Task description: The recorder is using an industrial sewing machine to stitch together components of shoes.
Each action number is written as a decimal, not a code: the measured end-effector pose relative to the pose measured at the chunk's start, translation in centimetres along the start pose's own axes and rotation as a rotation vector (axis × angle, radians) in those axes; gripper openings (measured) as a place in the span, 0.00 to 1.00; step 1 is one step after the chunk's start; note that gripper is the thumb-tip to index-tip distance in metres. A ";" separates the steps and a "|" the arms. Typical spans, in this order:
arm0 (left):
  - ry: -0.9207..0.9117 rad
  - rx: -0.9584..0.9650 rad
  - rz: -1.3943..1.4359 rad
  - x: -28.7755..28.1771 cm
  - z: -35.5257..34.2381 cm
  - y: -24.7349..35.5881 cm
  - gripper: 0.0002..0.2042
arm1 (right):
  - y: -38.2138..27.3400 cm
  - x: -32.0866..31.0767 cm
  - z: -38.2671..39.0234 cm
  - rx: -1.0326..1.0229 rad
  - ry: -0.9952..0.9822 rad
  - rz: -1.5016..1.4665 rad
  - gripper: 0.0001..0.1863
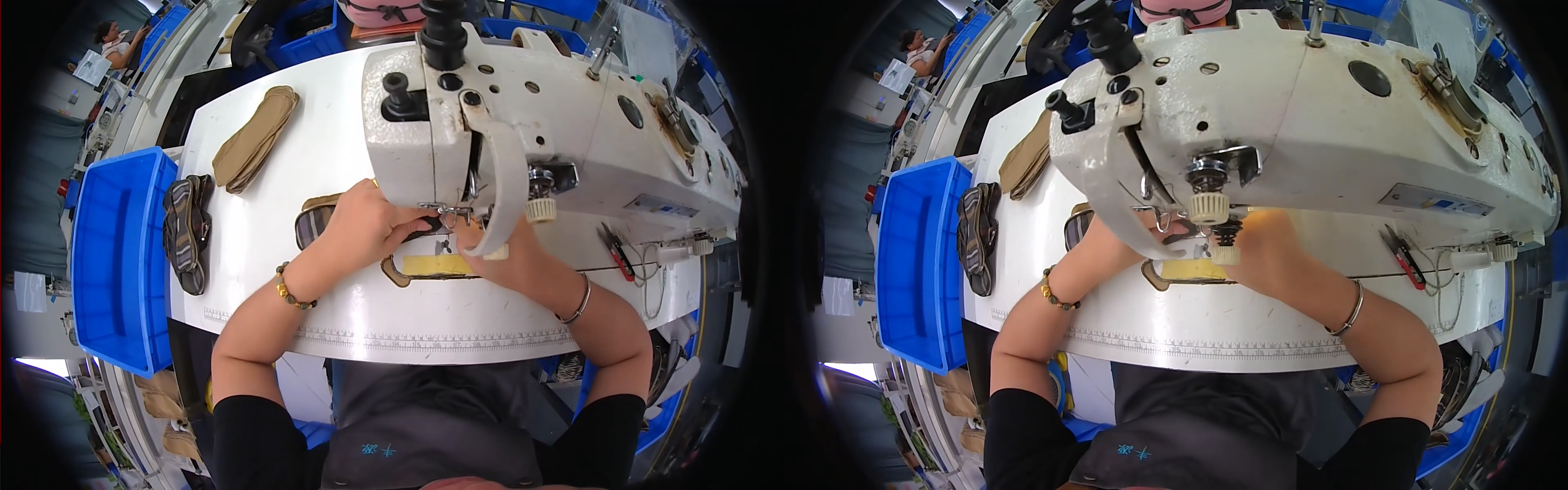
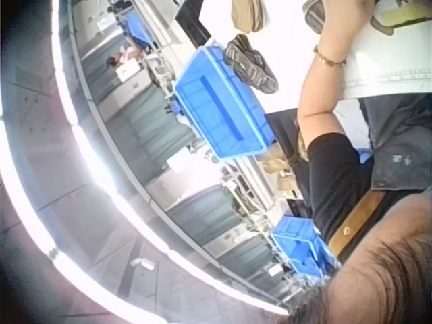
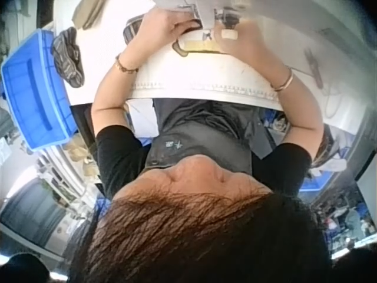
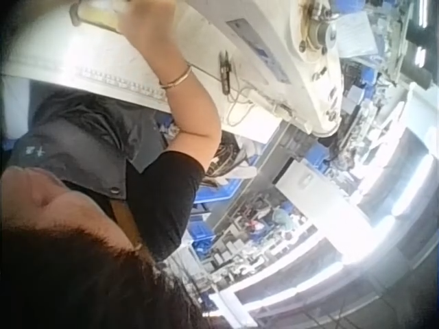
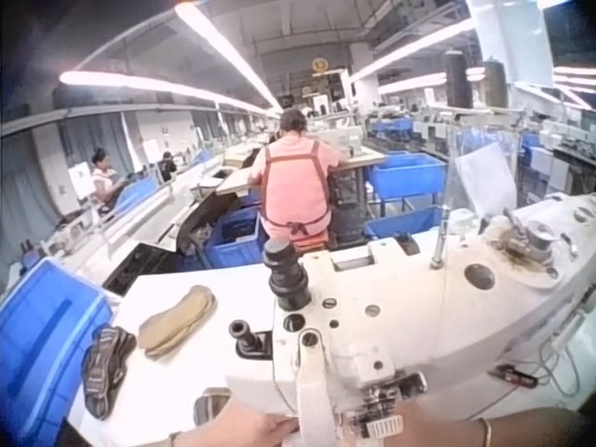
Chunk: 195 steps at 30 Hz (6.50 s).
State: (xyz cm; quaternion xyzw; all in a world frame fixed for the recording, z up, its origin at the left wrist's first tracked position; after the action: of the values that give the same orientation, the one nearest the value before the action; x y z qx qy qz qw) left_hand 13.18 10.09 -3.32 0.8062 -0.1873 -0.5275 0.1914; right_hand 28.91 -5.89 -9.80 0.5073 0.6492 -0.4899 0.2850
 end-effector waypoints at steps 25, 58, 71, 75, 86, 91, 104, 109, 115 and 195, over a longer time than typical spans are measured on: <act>-0.004 0.001 -0.045 0.8 0.1 -0.8 0.12 | -0.6 -0.9 0.2 0.101 -0.123 0.025 0.09; 0.069 0.014 -0.143 -0.2 -1.5 -0.3 0.14 | -3.5 -1.7 0.1 0.103 -0.125 -0.076 0.08; 0.129 -0.288 0.143 0.1 -0.4 0.4 0.12 | -5.0 -3.6 -0.1 -0.597 0.105 0.177 0.12; 0.165 -0.229 0.115 0.4 -0.4 0.6 0.14 | -5.4 -2.6 0.0 -0.536 0.248 0.288 0.07; 0.111 -0.309 0.098 0.1 -0.9 1.1 0.15 | -4.1 -2.0 -0.1 -0.574 0.098 0.215 0.03; 0.153 -0.238 0.082 0.6 -0.7 0.4 0.14 | -4.5 -3.8 -0.6 -0.477 0.240 0.385 0.04; 0.098 -0.306 0.172 1.3 -1.0 -0.8 0.13 | -4.8 -2.1 0.3 -0.517 0.247 0.387 0.12; 0.085 -0.363 0.190 1.2 -1.2 -0.1 0.13 | -4.5 -2.2 0.3 -0.498 0.259 0.346 0.13; 0.124 -0.316 0.171 1.5 -1.2 -0.3 0.13 | -3.8 -2.5 0.2 -0.436 0.196 0.278 0.10; -0.304 0.211 -0.252 -0.4 3.3 6.6 0.17 | -9.4 -3.7 3.8 -0.664 0.063 0.422 0.13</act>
State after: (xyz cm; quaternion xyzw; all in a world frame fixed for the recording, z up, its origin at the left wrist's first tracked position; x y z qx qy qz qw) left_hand 9.28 4.23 -0.86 0.7500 -0.1659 -0.6402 0.0081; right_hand 20.77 -10.91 -4.67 0.5247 0.6623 -0.1682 0.5077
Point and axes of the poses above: each hand's wrist, its own z-axis away from the middle knuckle, its own x-axis out of the palm, y = z × x, the point moved 1 cm from there along -z, towards the middle knuckle, and after that the axes turned 8 degrees about z, right-handed, at the moved point
